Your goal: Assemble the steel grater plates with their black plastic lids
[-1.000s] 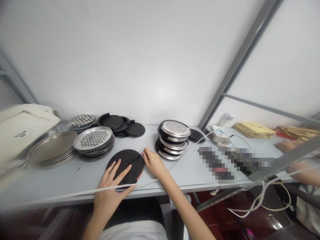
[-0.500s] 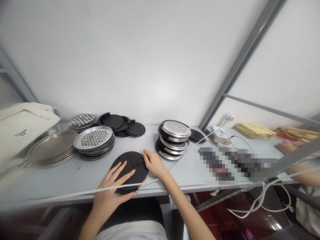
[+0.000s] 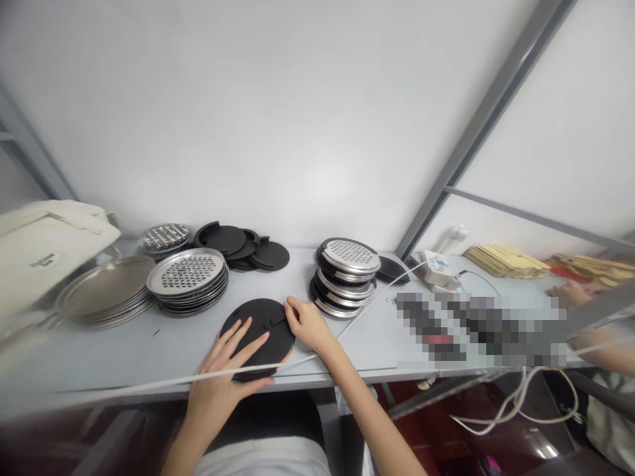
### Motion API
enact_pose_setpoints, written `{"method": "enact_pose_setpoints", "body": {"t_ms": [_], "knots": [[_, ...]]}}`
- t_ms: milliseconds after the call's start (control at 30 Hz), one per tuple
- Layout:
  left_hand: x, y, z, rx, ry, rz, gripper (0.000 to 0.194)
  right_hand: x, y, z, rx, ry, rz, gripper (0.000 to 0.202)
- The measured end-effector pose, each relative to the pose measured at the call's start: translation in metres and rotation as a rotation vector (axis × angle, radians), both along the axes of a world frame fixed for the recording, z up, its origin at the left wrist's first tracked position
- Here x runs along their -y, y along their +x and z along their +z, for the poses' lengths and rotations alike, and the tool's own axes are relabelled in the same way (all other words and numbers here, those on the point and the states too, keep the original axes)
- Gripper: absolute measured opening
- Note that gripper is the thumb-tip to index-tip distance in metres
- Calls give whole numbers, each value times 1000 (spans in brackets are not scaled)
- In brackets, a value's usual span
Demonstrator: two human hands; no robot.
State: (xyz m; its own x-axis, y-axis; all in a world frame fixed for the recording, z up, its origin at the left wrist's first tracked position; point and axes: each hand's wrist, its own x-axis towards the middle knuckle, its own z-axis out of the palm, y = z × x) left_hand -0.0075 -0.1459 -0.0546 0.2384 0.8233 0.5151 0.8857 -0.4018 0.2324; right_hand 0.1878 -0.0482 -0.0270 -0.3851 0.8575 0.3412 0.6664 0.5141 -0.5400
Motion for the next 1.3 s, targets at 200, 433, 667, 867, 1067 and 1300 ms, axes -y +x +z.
{"method": "enact_pose_setpoints", "body": {"t_ms": [200, 433, 667, 867, 1067, 1300], "knots": [[-1, 3, -2, -18, 17, 26, 68, -1, 0, -1, 12, 2, -3, 28], [0, 5, -2, -7, 38, 43, 68, -2, 1, -2, 49, 4, -14, 26], [0, 6, -3, 1, 31, 46, 68, -1, 0, -3, 82, 32, -27, 26], [-1, 6, -3, 4, 33, 44, 69, -1, 1, -4, 102, 50, -30, 25], [0, 6, -3, 8, 25, 47, 69, -1, 0, -4, 106, 62, -38, 26], [0, 6, -4, -14, 39, 52, 69, -1, 1, -5, 107, 69, -34, 25]]}}
